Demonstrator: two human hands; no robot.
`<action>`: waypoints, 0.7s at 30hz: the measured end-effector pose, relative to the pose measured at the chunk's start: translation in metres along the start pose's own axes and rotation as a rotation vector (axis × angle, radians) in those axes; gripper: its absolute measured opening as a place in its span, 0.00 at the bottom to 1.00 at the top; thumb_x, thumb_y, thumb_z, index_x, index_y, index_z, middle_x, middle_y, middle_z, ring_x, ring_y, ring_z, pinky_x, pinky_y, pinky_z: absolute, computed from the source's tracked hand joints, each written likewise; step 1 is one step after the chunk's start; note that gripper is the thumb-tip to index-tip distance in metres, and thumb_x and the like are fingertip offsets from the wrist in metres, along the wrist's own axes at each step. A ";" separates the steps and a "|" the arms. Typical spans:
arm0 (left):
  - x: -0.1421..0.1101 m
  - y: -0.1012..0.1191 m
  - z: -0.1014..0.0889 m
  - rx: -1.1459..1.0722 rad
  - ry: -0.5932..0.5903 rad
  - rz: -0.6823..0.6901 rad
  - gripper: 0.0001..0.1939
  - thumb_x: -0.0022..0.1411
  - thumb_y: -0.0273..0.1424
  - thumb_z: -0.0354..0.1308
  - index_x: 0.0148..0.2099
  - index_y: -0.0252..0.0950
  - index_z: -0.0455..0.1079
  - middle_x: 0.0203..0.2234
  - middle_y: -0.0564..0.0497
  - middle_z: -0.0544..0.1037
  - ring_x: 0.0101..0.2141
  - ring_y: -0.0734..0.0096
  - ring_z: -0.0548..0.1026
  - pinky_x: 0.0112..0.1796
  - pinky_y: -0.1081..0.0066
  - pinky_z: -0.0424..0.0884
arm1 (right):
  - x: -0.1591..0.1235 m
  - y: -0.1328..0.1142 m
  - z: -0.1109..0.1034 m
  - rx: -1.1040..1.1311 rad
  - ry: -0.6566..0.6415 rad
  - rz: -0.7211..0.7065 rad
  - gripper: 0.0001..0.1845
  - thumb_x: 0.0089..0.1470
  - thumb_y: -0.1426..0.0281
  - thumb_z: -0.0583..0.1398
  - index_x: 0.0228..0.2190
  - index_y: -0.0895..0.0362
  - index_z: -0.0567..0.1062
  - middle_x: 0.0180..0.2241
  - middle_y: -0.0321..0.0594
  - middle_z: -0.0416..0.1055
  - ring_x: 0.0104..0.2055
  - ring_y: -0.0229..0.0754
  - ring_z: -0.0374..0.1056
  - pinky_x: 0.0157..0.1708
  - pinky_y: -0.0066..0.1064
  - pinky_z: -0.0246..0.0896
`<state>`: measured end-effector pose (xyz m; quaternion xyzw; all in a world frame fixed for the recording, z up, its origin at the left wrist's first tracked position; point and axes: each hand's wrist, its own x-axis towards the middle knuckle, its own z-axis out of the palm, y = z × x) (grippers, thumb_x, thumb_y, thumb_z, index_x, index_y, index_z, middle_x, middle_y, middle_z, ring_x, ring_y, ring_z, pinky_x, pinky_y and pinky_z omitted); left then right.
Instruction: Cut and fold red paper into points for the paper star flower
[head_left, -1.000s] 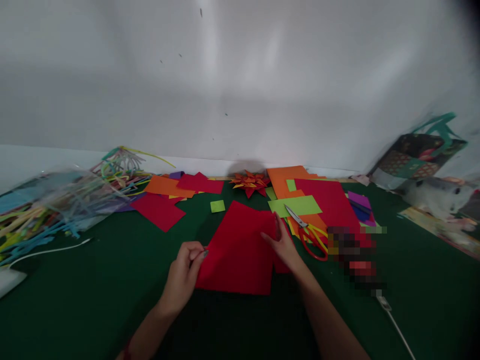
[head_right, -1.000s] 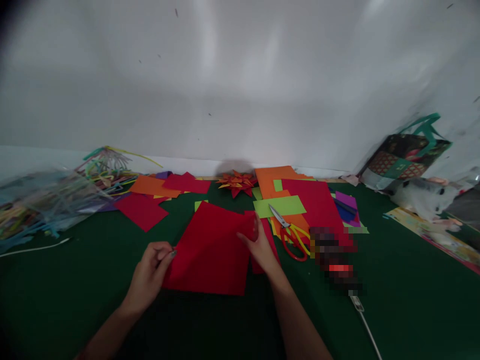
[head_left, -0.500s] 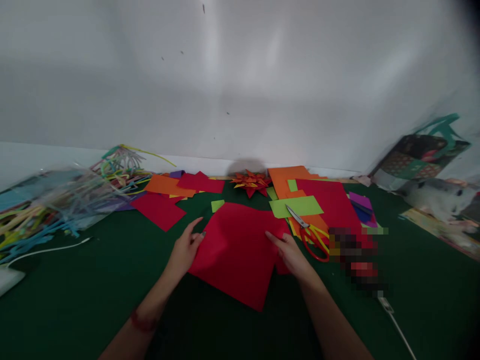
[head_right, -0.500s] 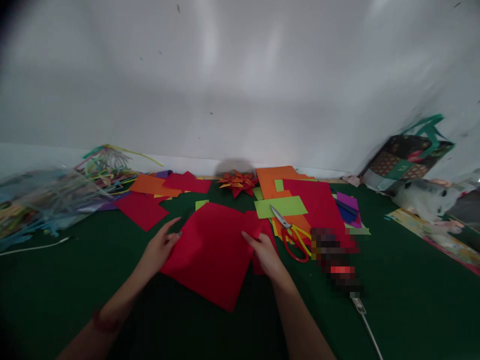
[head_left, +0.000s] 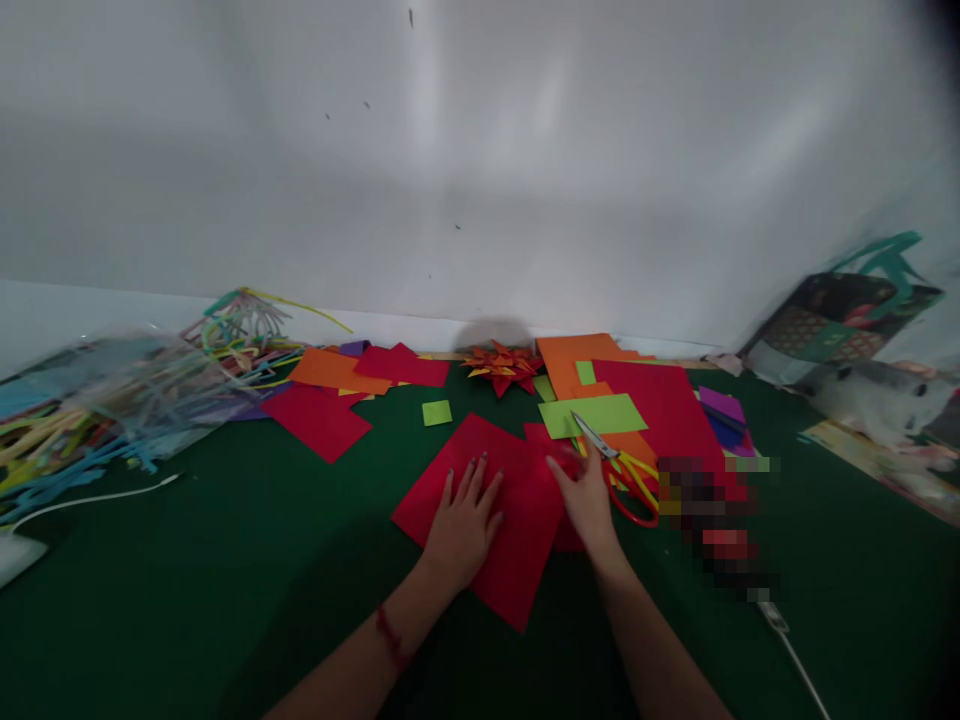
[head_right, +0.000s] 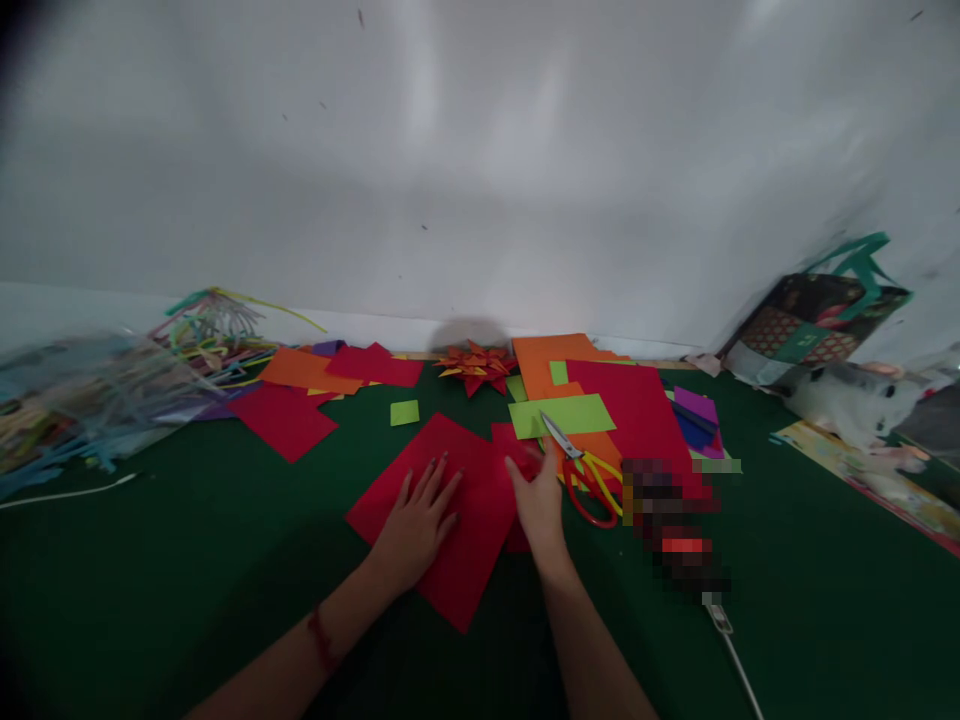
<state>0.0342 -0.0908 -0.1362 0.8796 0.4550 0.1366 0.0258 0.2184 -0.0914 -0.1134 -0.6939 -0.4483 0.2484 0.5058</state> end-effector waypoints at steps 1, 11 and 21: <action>-0.001 0.000 0.003 -0.003 -0.016 0.016 0.25 0.64 0.40 0.36 0.62 0.42 0.43 0.61 0.47 0.45 0.59 0.57 0.44 0.54 0.50 0.47 | -0.002 -0.005 0.000 -0.127 0.122 -0.099 0.33 0.51 0.60 0.53 0.56 0.59 0.52 0.54 0.51 0.56 0.53 0.50 0.57 0.49 0.43 0.54; -0.005 -0.003 0.006 -0.052 -0.103 0.087 0.24 0.65 0.38 0.35 0.61 0.38 0.48 0.59 0.46 0.53 0.59 0.59 0.45 0.55 0.54 0.43 | -0.033 -0.007 0.060 -0.777 -0.475 -0.481 0.26 0.58 0.56 0.40 0.57 0.42 0.45 0.62 0.31 0.36 0.63 0.45 0.28 0.57 0.45 0.32; -0.011 -0.007 0.006 -0.047 -0.031 -0.015 0.24 0.65 0.37 0.35 0.61 0.40 0.47 0.60 0.49 0.49 0.59 0.62 0.46 0.55 0.57 0.48 | -0.020 0.016 0.041 -0.982 -0.255 -0.343 0.30 0.55 0.51 0.38 0.58 0.44 0.46 0.62 0.38 0.35 0.62 0.49 0.29 0.56 0.47 0.27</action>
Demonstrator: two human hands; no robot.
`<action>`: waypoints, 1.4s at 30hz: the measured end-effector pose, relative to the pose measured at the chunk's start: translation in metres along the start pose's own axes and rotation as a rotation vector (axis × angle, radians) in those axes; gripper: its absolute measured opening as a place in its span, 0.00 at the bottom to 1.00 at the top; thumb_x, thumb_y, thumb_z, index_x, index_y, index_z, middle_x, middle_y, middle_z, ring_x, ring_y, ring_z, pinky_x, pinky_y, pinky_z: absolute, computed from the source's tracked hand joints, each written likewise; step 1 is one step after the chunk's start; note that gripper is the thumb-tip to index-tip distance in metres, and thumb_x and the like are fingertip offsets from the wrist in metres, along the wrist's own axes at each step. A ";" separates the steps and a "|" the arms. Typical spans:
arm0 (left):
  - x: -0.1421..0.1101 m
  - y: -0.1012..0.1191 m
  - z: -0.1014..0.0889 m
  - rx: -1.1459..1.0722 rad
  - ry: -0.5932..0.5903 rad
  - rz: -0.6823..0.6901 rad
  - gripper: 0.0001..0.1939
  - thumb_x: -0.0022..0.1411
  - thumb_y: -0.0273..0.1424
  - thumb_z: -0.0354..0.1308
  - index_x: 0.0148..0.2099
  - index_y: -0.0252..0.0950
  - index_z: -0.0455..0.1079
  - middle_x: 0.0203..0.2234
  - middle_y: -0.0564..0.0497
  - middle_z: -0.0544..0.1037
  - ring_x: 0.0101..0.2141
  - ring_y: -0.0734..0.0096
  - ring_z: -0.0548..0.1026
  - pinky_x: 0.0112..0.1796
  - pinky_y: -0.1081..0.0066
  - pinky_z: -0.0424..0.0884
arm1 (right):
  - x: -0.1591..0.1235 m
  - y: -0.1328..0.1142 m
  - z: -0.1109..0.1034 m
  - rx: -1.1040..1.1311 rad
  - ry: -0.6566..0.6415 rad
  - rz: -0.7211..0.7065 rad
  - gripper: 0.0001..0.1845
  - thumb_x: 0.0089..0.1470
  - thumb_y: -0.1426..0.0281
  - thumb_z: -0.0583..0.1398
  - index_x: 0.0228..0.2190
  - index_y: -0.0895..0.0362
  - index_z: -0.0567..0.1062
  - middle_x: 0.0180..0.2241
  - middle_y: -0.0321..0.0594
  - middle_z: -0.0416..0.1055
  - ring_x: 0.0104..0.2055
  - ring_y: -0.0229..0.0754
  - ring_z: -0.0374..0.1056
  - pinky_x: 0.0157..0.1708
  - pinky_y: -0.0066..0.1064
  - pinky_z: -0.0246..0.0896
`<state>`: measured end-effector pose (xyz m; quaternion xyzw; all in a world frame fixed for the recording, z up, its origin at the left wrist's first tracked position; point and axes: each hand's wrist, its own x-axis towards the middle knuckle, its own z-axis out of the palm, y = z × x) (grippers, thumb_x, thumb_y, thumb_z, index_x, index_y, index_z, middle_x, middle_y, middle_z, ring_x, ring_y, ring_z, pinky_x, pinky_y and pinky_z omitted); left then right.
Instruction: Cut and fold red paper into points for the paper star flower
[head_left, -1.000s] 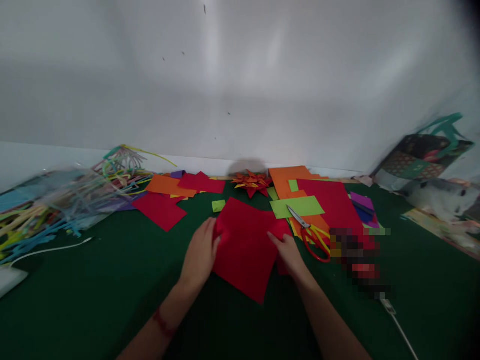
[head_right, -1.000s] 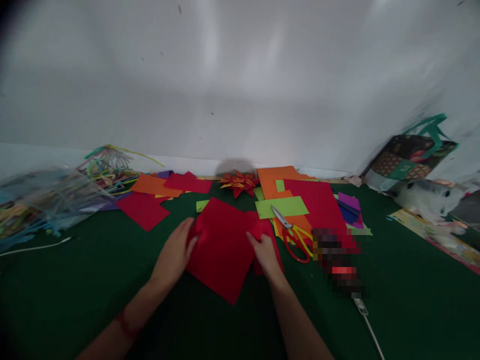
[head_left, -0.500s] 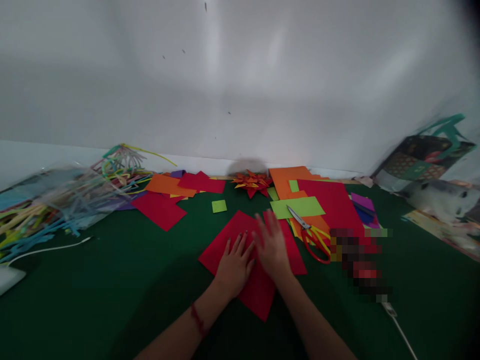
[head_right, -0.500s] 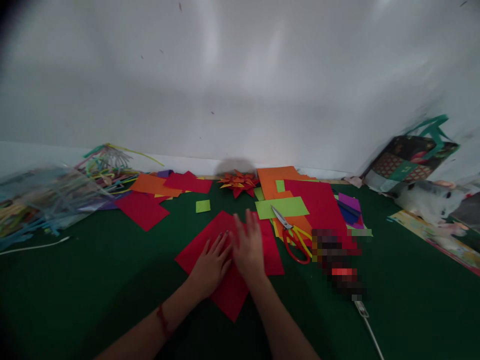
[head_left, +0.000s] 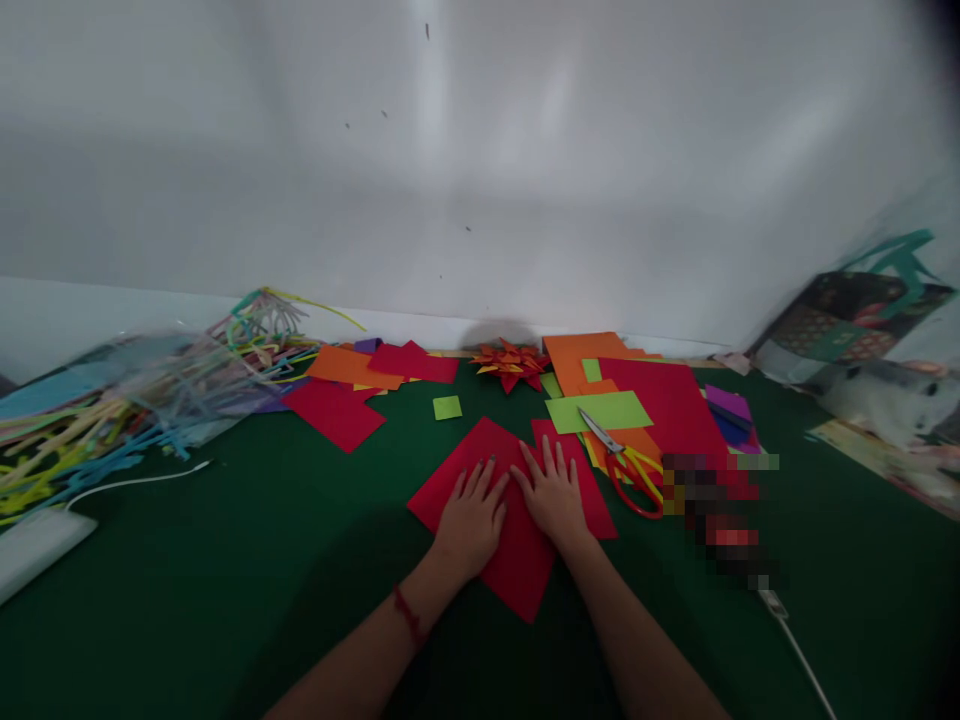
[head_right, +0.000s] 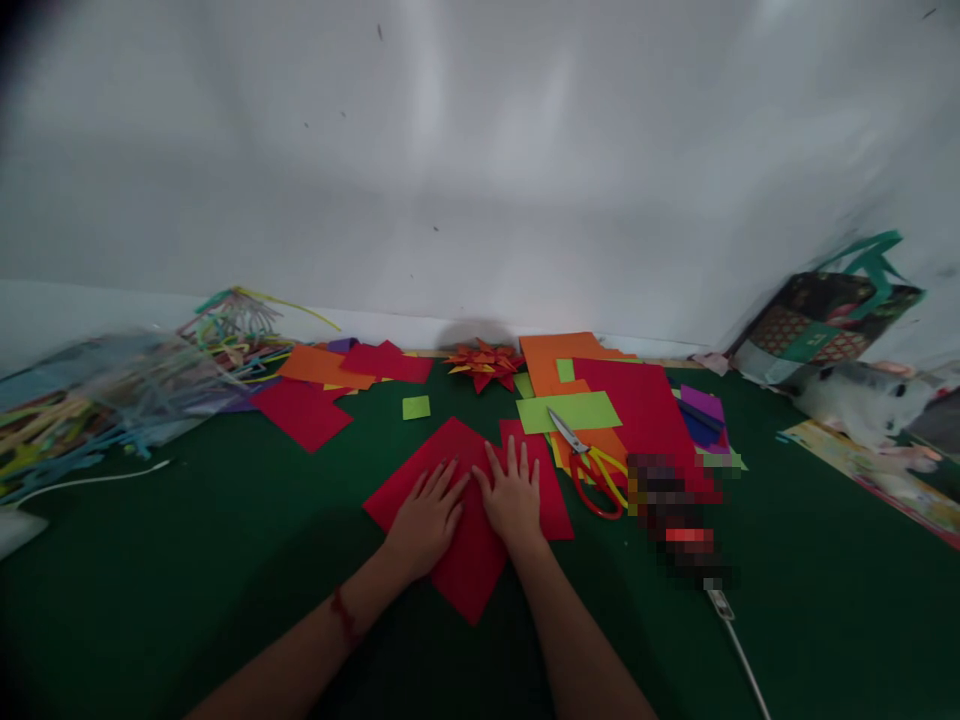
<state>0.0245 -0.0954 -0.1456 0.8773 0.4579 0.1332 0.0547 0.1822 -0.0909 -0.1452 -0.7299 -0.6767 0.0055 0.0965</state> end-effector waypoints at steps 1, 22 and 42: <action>-0.002 -0.002 -0.001 0.003 0.006 -0.019 0.24 0.65 0.37 0.35 0.61 0.40 0.47 0.60 0.49 0.48 0.59 0.62 0.46 0.55 0.57 0.49 | 0.000 0.001 0.001 -0.017 0.001 0.021 0.30 0.55 0.51 0.38 0.58 0.45 0.46 0.62 0.39 0.35 0.62 0.49 0.29 0.56 0.47 0.26; -0.046 -0.077 -0.027 0.104 0.037 -0.364 0.29 0.62 0.45 0.36 0.61 0.39 0.47 0.60 0.44 0.50 0.59 0.58 0.46 0.54 0.53 0.44 | 0.015 0.050 -0.026 0.480 0.174 0.277 0.22 0.56 0.72 0.43 0.51 0.63 0.62 0.50 0.53 0.61 0.53 0.48 0.57 0.51 0.41 0.50; -0.048 -0.076 -0.040 0.065 0.008 -0.326 0.21 0.63 0.41 0.40 0.57 0.49 0.56 0.59 0.48 0.52 0.58 0.55 0.48 0.53 0.51 0.46 | 0.045 0.050 -0.043 0.228 -0.165 0.469 0.21 0.43 0.63 0.63 0.36 0.65 0.72 0.42 0.58 0.66 0.46 0.55 0.63 0.41 0.43 0.59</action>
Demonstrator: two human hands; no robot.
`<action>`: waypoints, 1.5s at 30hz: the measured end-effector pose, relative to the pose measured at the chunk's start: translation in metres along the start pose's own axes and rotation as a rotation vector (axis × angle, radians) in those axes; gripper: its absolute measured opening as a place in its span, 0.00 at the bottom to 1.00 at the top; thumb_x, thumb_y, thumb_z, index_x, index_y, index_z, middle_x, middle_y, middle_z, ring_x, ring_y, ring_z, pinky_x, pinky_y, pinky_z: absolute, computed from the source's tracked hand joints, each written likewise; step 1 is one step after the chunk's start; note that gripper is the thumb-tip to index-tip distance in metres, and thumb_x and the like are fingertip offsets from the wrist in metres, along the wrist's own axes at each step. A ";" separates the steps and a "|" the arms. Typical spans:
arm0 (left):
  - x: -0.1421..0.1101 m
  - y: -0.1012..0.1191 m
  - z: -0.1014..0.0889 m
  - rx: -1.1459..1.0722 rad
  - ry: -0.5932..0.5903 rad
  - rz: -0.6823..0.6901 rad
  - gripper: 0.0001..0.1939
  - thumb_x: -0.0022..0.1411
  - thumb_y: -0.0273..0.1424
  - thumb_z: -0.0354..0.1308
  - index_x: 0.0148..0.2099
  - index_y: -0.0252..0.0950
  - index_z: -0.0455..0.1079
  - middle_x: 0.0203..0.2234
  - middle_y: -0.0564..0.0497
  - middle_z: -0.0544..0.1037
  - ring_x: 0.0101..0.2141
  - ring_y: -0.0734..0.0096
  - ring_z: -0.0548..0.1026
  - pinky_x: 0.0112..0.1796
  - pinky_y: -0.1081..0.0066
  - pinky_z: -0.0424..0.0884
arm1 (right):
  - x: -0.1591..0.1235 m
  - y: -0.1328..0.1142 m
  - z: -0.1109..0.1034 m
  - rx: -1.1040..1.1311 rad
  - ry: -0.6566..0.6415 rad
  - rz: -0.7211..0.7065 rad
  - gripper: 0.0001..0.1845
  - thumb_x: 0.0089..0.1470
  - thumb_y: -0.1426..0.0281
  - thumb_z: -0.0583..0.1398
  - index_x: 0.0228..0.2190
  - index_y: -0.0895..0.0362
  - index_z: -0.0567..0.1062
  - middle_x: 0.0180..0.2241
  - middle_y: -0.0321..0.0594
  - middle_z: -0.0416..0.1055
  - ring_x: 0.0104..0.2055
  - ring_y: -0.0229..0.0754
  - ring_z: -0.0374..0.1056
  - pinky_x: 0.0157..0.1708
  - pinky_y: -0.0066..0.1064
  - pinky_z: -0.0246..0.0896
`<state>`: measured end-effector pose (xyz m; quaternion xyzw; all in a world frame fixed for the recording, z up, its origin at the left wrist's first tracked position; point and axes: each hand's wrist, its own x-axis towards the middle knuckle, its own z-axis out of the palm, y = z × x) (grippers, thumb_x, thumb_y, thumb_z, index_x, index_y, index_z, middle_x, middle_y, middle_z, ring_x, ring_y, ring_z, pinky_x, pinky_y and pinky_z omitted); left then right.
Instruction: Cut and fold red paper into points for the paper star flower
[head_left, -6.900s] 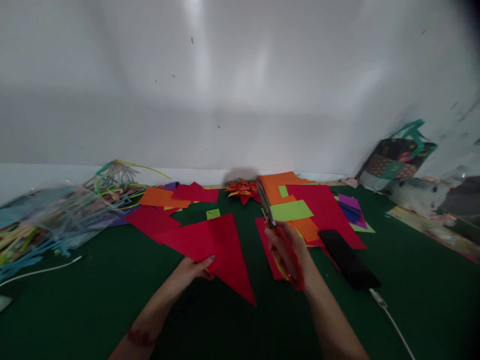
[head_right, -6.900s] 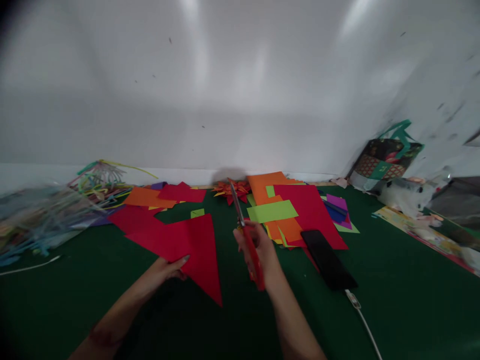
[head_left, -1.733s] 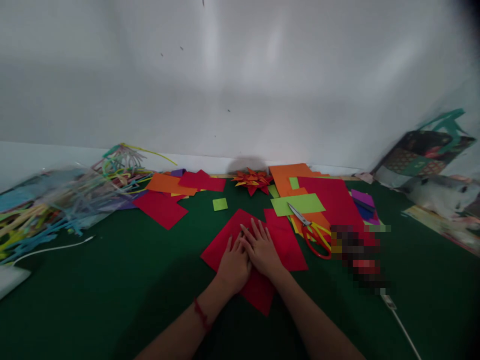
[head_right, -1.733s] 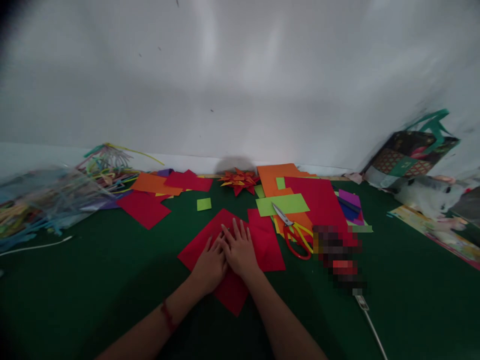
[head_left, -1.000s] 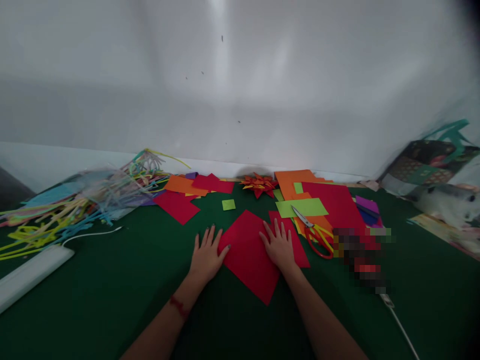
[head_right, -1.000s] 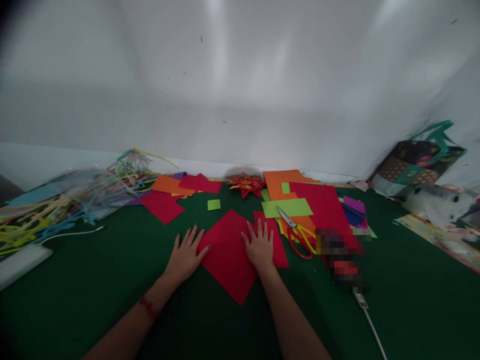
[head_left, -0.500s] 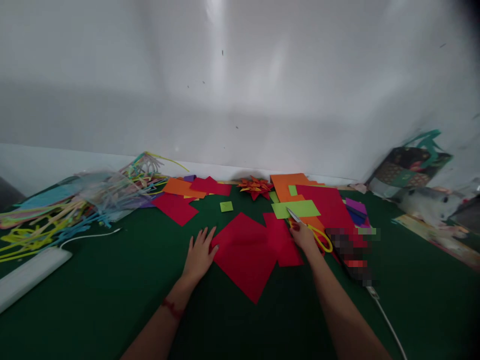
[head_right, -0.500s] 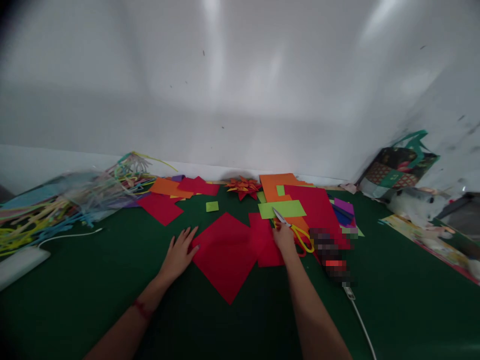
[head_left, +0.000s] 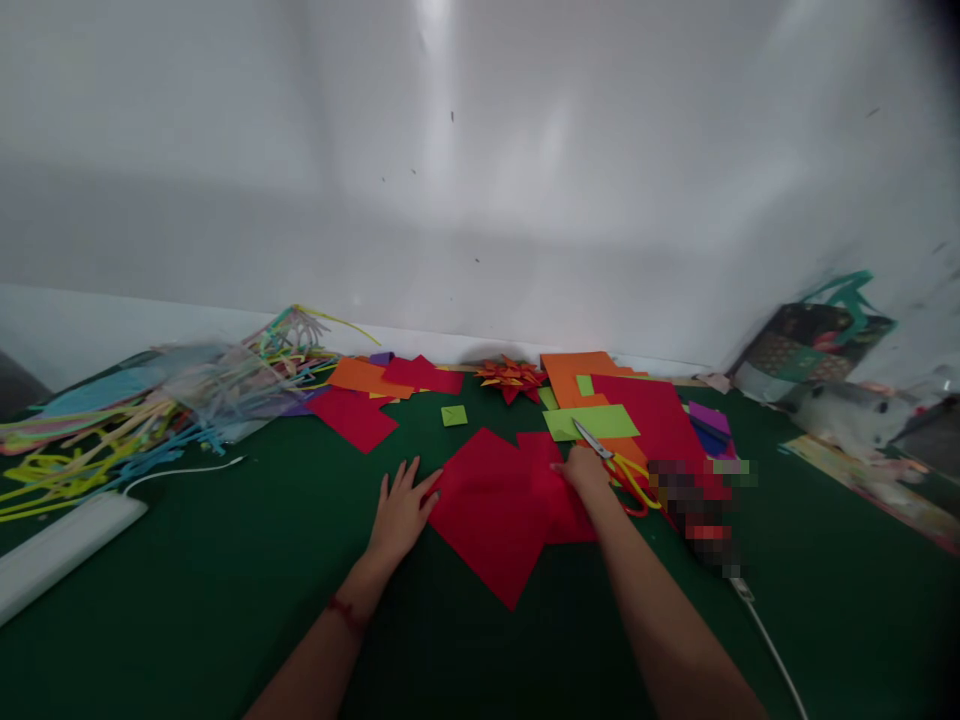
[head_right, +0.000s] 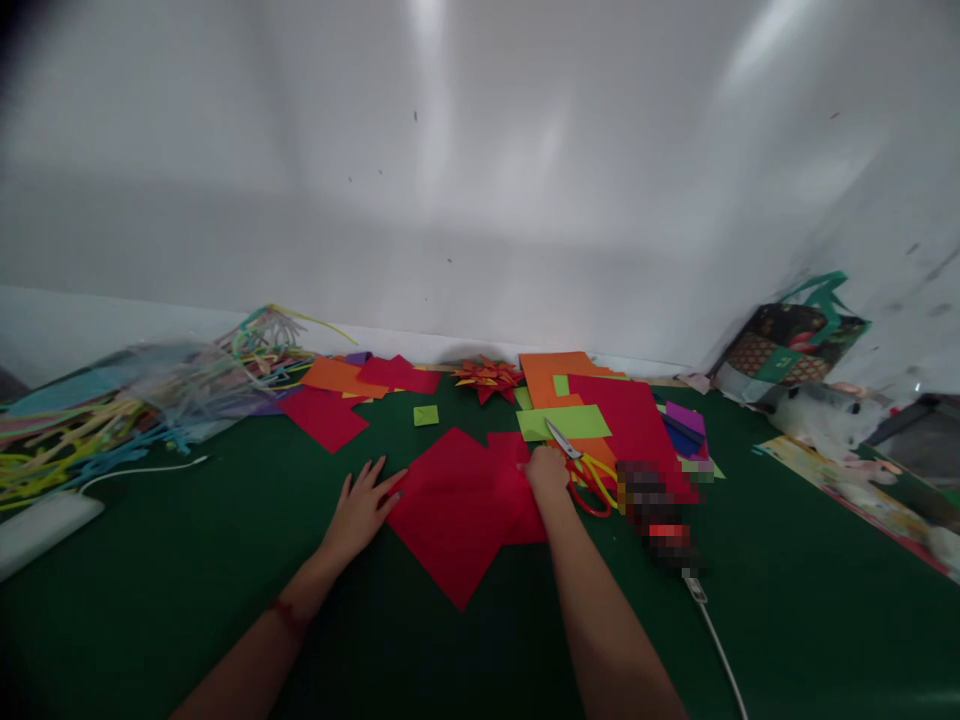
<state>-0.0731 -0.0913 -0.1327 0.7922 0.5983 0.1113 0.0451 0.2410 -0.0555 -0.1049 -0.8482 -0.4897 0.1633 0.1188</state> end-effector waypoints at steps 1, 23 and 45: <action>0.000 0.000 0.000 -0.002 0.000 0.001 0.21 0.63 0.41 0.40 0.57 0.49 0.56 0.59 0.48 0.53 0.58 0.55 0.48 0.53 0.52 0.46 | 0.000 -0.005 0.002 -0.017 0.008 -0.009 0.22 0.42 0.61 0.63 0.35 0.66 0.73 0.41 0.60 0.66 0.46 0.56 0.63 0.41 0.42 0.59; 0.000 -0.003 0.005 0.005 0.024 0.022 0.21 0.63 0.41 0.40 0.57 0.48 0.56 0.58 0.47 0.54 0.58 0.54 0.49 0.52 0.51 0.47 | 0.013 -0.020 0.008 0.048 -0.050 -0.163 0.16 0.54 0.66 0.55 0.44 0.59 0.66 0.43 0.42 0.66 0.40 0.41 0.66 0.37 0.38 0.63; 0.020 0.001 0.003 -0.036 0.158 0.031 0.19 0.64 0.37 0.41 0.55 0.45 0.60 0.57 0.45 0.58 0.57 0.55 0.53 0.52 0.49 0.49 | 0.008 0.004 -0.001 0.240 0.454 -0.737 0.18 0.54 0.66 0.51 0.47 0.55 0.64 0.57 0.45 0.50 0.57 0.47 0.50 0.53 0.41 0.51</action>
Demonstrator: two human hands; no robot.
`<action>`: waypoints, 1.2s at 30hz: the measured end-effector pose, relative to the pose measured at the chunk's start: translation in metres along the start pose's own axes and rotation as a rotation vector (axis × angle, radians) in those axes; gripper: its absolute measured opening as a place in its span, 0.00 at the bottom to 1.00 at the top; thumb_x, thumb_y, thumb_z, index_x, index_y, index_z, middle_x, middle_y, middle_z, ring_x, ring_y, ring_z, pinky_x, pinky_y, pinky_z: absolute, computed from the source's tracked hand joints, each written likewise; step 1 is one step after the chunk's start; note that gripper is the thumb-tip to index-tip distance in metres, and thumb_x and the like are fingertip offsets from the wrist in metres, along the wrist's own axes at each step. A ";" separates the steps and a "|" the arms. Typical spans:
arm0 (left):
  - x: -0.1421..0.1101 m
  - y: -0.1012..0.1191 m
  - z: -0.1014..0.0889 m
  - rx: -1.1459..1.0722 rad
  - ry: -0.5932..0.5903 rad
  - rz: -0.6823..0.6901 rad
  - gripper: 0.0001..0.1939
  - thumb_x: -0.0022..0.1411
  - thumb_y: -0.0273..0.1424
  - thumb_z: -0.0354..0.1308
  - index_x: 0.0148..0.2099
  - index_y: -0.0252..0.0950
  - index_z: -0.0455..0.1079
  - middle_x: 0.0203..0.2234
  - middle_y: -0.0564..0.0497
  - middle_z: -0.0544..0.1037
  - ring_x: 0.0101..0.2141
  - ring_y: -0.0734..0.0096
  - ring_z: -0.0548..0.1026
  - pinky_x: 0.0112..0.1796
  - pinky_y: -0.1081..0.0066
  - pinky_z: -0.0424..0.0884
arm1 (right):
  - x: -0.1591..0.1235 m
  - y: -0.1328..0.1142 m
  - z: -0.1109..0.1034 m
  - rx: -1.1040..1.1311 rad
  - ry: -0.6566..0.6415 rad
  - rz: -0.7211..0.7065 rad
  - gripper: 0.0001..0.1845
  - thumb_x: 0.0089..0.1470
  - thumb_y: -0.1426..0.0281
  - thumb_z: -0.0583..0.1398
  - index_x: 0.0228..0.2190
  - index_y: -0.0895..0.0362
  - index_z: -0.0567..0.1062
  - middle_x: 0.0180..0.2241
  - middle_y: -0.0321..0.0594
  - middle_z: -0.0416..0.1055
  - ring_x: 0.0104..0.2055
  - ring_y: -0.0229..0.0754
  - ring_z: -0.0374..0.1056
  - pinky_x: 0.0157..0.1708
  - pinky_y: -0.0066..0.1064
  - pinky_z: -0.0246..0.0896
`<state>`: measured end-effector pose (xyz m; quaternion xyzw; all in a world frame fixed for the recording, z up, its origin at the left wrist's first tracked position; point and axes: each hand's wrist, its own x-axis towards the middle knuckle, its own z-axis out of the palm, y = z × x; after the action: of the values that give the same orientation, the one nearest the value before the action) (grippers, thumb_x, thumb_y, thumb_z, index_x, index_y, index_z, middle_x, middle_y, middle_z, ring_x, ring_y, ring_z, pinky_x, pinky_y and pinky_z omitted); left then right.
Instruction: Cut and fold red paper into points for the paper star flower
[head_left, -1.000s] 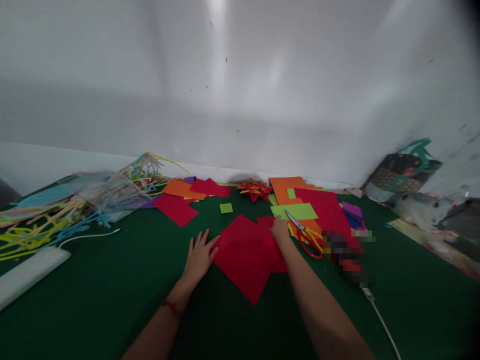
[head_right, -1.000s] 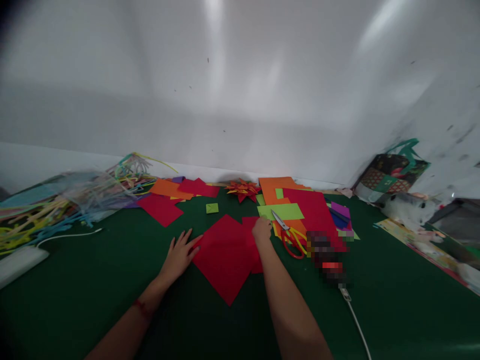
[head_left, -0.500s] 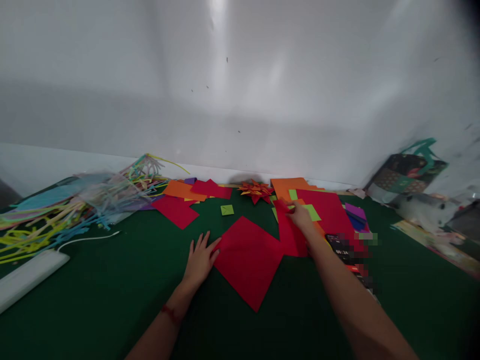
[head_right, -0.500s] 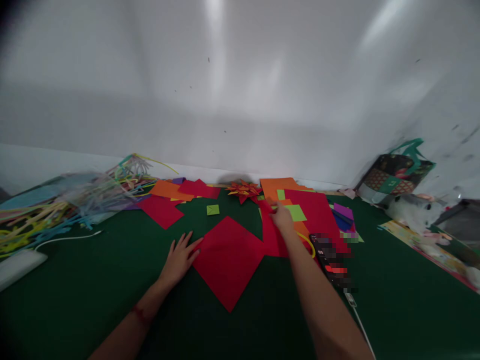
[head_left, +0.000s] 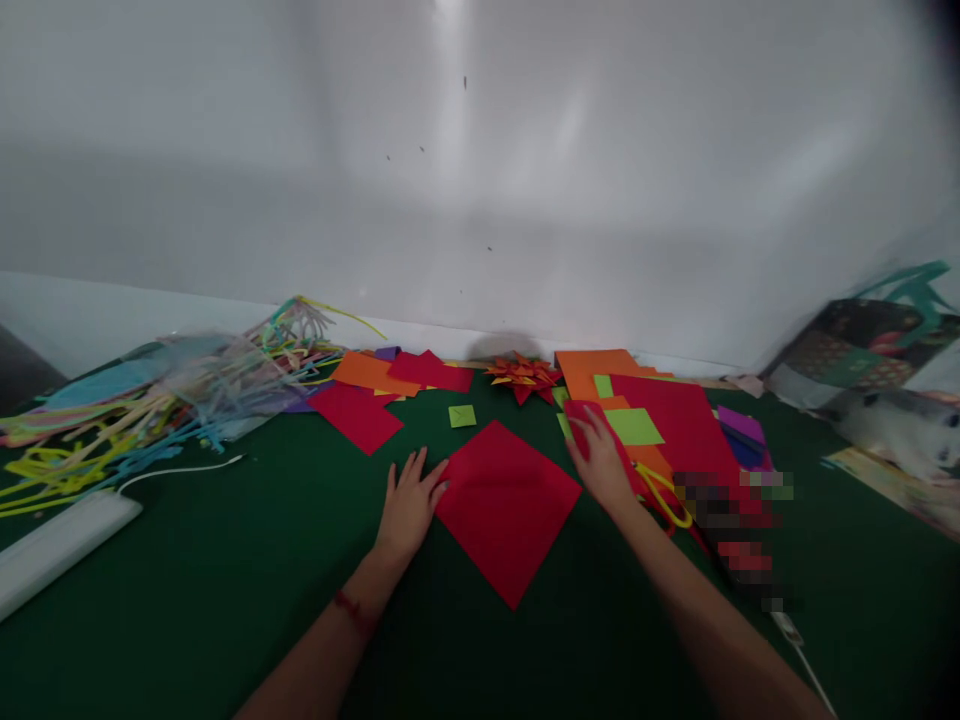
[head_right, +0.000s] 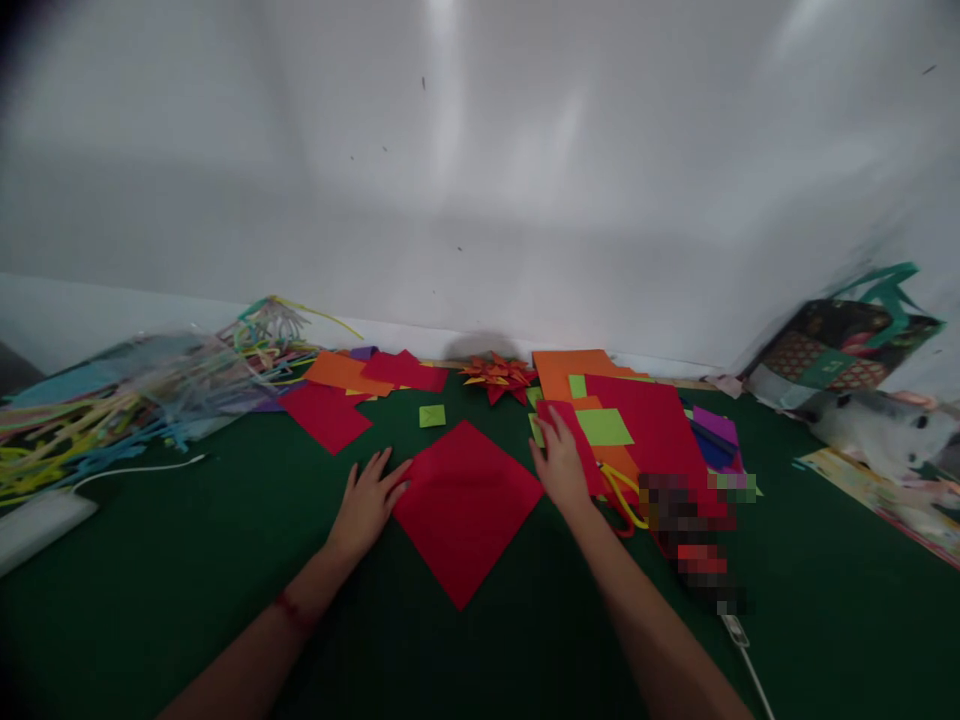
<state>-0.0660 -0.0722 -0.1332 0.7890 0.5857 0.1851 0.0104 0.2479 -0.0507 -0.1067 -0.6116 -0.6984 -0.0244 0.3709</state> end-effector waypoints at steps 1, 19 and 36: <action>0.003 0.002 -0.003 -0.020 0.036 0.020 0.19 0.64 0.36 0.40 0.56 0.43 0.59 0.57 0.44 0.57 0.57 0.56 0.53 0.53 0.49 0.48 | -0.007 -0.010 0.001 0.043 -0.042 -0.016 0.19 0.54 0.66 0.50 0.48 0.55 0.63 0.57 0.45 0.50 0.57 0.47 0.50 0.53 0.41 0.52; 0.018 -0.020 -0.026 -0.316 -0.463 0.515 0.32 0.55 0.46 0.52 0.60 0.46 0.49 0.56 0.49 0.59 0.55 0.61 0.57 0.52 0.60 0.55 | -0.045 -0.014 0.022 0.329 -0.387 0.076 0.15 0.55 0.73 0.49 0.39 0.50 0.71 0.47 0.37 0.67 0.51 0.42 0.61 0.54 0.44 0.51; 0.019 -0.018 -0.018 -0.151 -0.362 0.570 0.19 0.65 0.36 0.41 0.57 0.42 0.56 0.53 0.51 0.65 0.53 0.67 0.61 0.52 0.60 0.58 | -0.050 -0.018 0.021 0.372 -0.369 0.031 0.32 0.38 0.86 0.44 0.43 0.51 0.69 0.53 0.37 0.60 0.56 0.42 0.53 0.54 0.43 0.51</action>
<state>-0.0832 -0.0524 -0.1156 0.9380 0.3149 0.0805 0.1205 0.2208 -0.0867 -0.1416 -0.5375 -0.7374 0.2220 0.3437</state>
